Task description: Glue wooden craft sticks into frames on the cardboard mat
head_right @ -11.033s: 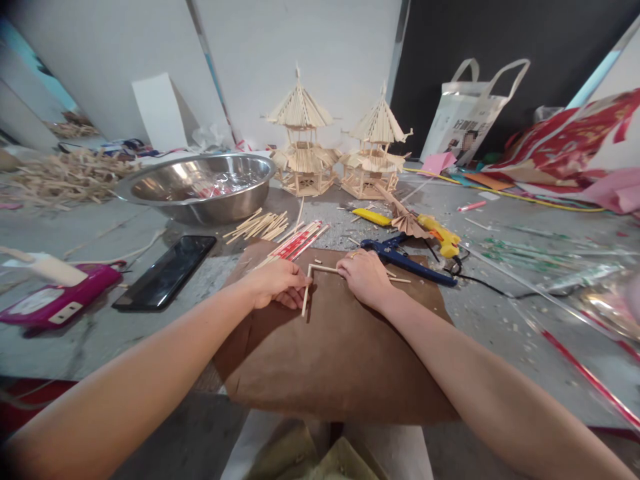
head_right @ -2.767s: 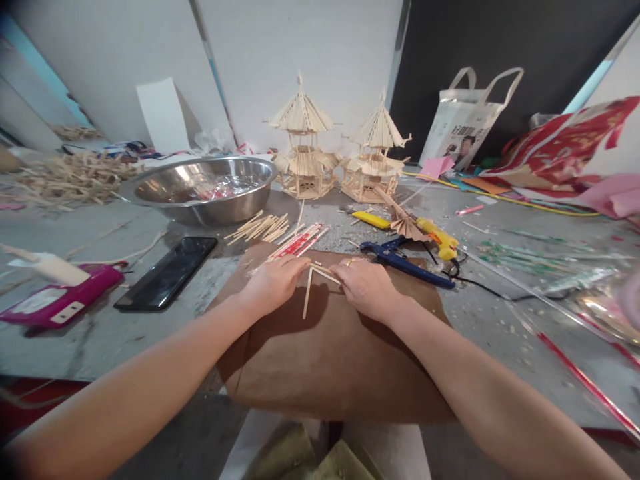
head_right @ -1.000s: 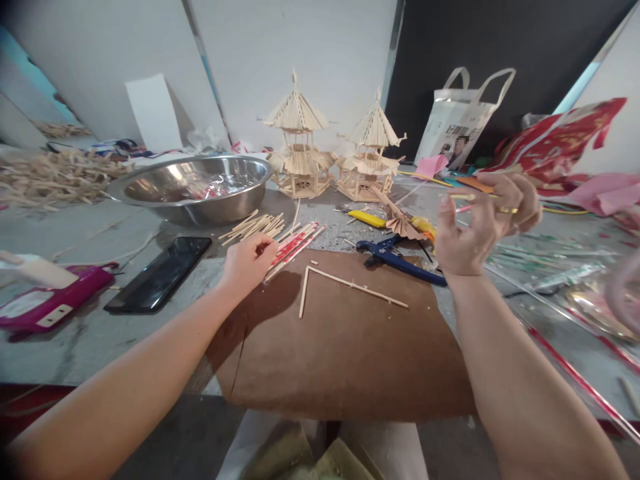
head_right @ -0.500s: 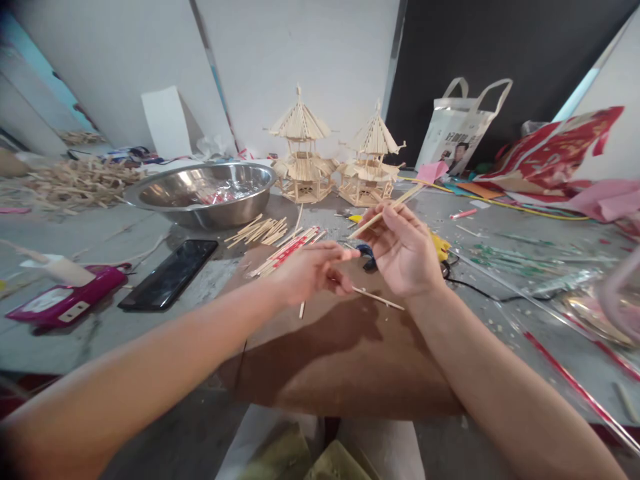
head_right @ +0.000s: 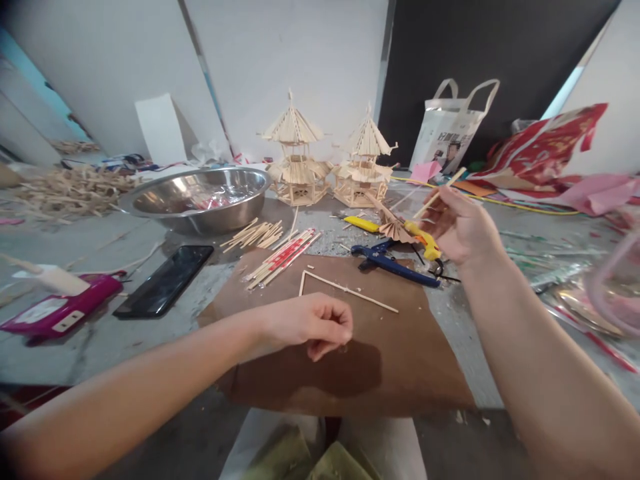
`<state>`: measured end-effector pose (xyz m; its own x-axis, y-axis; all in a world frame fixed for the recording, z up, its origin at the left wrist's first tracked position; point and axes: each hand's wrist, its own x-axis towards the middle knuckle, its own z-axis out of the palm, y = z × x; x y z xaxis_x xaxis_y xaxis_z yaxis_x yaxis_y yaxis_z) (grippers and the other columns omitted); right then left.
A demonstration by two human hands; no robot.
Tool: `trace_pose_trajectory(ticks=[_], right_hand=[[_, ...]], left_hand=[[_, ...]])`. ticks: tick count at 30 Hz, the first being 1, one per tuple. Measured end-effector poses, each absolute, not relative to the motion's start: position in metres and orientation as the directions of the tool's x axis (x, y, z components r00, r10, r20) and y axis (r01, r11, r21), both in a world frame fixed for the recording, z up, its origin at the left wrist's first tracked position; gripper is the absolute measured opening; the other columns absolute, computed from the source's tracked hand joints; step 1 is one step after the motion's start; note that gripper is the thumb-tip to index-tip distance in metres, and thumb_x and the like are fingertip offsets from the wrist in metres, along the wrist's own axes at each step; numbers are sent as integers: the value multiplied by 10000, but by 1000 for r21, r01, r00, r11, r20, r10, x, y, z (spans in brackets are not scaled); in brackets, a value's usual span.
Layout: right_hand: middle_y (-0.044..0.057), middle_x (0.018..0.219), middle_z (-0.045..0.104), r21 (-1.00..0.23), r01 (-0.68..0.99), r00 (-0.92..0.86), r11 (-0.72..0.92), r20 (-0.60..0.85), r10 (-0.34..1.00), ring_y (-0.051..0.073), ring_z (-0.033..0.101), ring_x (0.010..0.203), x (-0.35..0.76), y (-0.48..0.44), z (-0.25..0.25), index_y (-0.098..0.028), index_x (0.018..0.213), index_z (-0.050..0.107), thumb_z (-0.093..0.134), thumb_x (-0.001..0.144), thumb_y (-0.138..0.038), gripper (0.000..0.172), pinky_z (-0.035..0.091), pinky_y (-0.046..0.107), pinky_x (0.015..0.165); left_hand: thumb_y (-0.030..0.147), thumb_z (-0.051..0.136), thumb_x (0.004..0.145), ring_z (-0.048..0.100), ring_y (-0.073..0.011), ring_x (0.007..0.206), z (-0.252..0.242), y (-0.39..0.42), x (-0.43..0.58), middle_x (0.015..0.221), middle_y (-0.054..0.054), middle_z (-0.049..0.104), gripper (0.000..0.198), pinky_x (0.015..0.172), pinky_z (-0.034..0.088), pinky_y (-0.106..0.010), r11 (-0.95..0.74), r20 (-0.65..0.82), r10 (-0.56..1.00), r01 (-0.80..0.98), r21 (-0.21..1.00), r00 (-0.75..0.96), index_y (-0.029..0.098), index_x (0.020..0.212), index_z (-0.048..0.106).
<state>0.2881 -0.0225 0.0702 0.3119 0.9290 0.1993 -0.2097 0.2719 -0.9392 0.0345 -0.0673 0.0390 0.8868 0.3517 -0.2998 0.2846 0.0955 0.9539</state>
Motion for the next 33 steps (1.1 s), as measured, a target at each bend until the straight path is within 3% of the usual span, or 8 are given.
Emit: trace_pose_trajectory(ticks=[6, 9, 14, 17, 19, 25, 29, 33], right_hand=[[-28, 523, 504, -941, -90, 594, 325, 211, 776, 84, 450, 409, 301, -6, 40, -192, 599, 499, 567, 630, -218, 80, 329, 214, 367], [-58, 463, 454, -947, 63, 594, 316, 289, 750, 65, 399, 379, 275, -7, 33, -186, 592, 507, 575, 620, -241, 92, 295, 193, 359], [-11, 581, 557, -754, 549, 180, 361, 528, 830, 94, 470, 508, 212, -29, 30, -162, 675, 576, 533, 683, -299, 143, 370, 222, 501], [24, 695, 601, -638, 630, -175, 442, 438, 882, 107, 499, 570, 182, -46, 28, -161, 764, 605, 497, 717, -260, 154, 376, 231, 556], [14, 717, 597, -668, 569, -334, 479, 344, 877, 103, 506, 606, 169, -53, 25, -180, 887, 593, 477, 733, -240, 202, 377, 223, 579], [-54, 548, 502, -928, 347, -392, 133, -15, 920, 46, 375, 382, 162, -58, 9, -173, 1188, 397, 469, 727, -216, 469, 301, 173, 392], [-47, 497, 480, -949, 313, -330, 43, -66, 942, 37, 369, 356, 166, -58, 0, -143, 1024, 545, 463, 733, -262, 325, 285, 167, 366], [-20, 568, 516, -945, 327, -380, 12, -120, 917, 34, 405, 370, 167, -60, -5, -126, 903, 571, 475, 732, -324, 280, 300, 165, 363]], left_hand=[[275, 535, 685, 398, -44, 401, 79, -57, -8, 471, 56, 440, 117, 405, 303, -179, -157, -168, 548, 298, 942, 820, 163, 669, 507], [275, 525, 678, 318, -41, 332, 89, -33, -23, 398, 72, 346, 110, 361, 259, -188, -216, 77, 861, 225, 950, 503, 179, 637, 491], [295, 451, 723, 316, -45, 358, 69, 12, -37, 454, 60, 364, 182, 388, 306, -193, -349, 401, 913, 372, 860, -70, 155, 809, 529], [244, 480, 680, 443, -59, 512, 45, 23, -40, 781, -20, 537, 329, 533, 393, -217, -407, 442, 891, 618, 673, 105, 159, 993, 531], [246, 456, 695, 491, -79, 636, 33, 23, -41, 1000, -54, 507, 321, 639, 402, -238, -482, 464, 853, 703, 523, 240, 178, 993, 556], [419, 404, 754, 457, -112, 582, 23, 14, -35, 594, -9, 524, 355, 570, 350, -236, -510, 235, 858, 811, 288, 456, 151, 583, 562], [305, 471, 727, 479, -104, 651, 26, 7, -30, 766, -11, 573, 174, 604, 344, -225, -555, 249, 831, 777, 298, 498, 178, 785, 575], [306, 486, 710, 493, -107, 661, 28, 4, -30, 777, -2, 597, 171, 597, 341, -226, -592, 46, 791, 744, 310, 610, 192, 788, 586]])
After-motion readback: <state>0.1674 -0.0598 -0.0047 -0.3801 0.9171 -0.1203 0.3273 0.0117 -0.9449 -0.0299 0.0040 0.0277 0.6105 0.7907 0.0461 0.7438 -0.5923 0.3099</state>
